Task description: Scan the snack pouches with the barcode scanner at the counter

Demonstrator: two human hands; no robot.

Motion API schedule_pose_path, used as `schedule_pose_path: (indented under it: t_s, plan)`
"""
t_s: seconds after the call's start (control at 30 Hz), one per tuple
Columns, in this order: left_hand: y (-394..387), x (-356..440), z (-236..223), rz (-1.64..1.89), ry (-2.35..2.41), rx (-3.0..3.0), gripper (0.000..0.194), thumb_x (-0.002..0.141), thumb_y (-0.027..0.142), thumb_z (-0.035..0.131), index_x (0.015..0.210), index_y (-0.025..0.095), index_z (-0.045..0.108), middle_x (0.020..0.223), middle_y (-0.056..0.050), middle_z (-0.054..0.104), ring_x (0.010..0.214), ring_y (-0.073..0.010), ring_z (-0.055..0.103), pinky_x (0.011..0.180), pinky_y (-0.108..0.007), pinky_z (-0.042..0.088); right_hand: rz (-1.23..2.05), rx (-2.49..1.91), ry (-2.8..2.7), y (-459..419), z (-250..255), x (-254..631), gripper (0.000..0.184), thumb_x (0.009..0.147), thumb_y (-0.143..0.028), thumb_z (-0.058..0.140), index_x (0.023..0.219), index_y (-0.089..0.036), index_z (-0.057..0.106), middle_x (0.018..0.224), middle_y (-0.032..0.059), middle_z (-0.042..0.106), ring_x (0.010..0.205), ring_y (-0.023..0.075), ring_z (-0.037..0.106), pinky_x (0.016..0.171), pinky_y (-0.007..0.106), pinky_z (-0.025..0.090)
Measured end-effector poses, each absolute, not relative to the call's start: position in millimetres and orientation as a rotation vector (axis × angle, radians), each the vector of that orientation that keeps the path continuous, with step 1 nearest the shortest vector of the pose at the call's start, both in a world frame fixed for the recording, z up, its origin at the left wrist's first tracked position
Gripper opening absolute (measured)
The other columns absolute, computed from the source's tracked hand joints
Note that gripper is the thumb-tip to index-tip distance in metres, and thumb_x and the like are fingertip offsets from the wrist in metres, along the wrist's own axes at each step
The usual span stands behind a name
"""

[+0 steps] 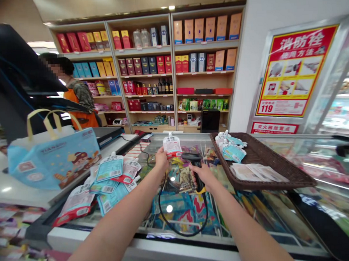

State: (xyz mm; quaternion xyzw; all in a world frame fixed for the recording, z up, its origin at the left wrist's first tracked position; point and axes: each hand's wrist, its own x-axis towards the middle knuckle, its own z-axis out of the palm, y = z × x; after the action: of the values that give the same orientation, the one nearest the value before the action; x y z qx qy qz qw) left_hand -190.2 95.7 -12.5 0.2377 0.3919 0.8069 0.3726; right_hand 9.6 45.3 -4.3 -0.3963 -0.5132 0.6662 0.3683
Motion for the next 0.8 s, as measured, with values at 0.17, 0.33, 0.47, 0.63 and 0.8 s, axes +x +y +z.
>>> schedule_pose_path:
  t_s: [0.17, 0.33, 0.47, 0.63, 0.8]
  plan:
    - [48.3, -263.3, 7.0, 2.154, 1.276, 0.575, 0.041, 0.068, 0.004, 0.052, 0.106, 0.016, 0.063, 0.074, -0.003, 0.067, 0.069, -0.0162, 0.067, 0.066, -0.03, 0.057, 1.792, -0.934, -1.373, 28.8, 8.3, -39.7, 0.024, 0.073, -0.031, 0.067, 0.064, -0.018, 0.049, 0.047, -0.0057, 0.051, 0.035, 0.0074, 0.045, 0.034, 0.019, 0.037]
    - [-11.3, -335.3, 14.7, 2.142, 1.947, 0.811, 0.032, 0.071, 0.007, 0.052, 0.098, 0.017, 0.065, 0.086, -0.009, 0.07, 0.088, -0.0232, 0.068, 0.081, -0.035, 0.054, 1.853, -0.882, -1.447, 11.0, 5.8, -86.0, 0.023, 0.071, -0.031, 0.066, 0.064, -0.017, 0.049, 0.046, -0.0069, 0.049, 0.034, 0.0068, 0.044, 0.033, 0.019, 0.037]
    - [-39.1, -363.1, 8.5, 2.019, 2.276, 0.987, 0.034, 0.066, 0.006, 0.058, 0.096, 0.02, 0.066, 0.106, -0.013, 0.07, 0.116, -0.029, 0.058, 0.1, -0.04, 0.044, 1.84, -0.833, -1.519, 5.0, 2.4, -107.2, 0.026, 0.066, -0.033, 0.07, 0.073, -0.018, 0.051, 0.047, -0.0079, 0.051, 0.035, 0.0071, 0.045, 0.033, 0.019, 0.035]
    - [-42.8, -368.2, -3.5, 1.87, 2.385, 1.256, 0.049, 0.062, 0.003, 0.054, 0.107, 0.017, 0.066, 0.138, -0.014, 0.052, 0.133, -0.03, 0.043, 0.112, -0.043, 0.031, 1.853, -0.825, -1.544, 5.8, 4.3, -117.0, 0.03, 0.063, -0.036, 0.071, 0.077, -0.018, 0.052, 0.048, -0.0087, 0.051, 0.035, 0.0067, 0.045, 0.033, 0.018, 0.035]
    - [-39.5, -362.3, -0.5, 1.441, 2.724, 1.46, 0.047, 0.065, 0.001, 0.046, 0.105, 0.013, 0.069, 0.142, -0.02, 0.046, 0.135, -0.0339, 0.038, 0.113, -0.05, 0.026, 1.82, -0.844, -1.507, 8.8, 7.4, -114.0, 0.03, 0.062, -0.036, 0.071, 0.074, -0.019, 0.05, 0.047, -0.0083, 0.051, 0.035, 0.0071, 0.045, 0.034, 0.019, 0.036]
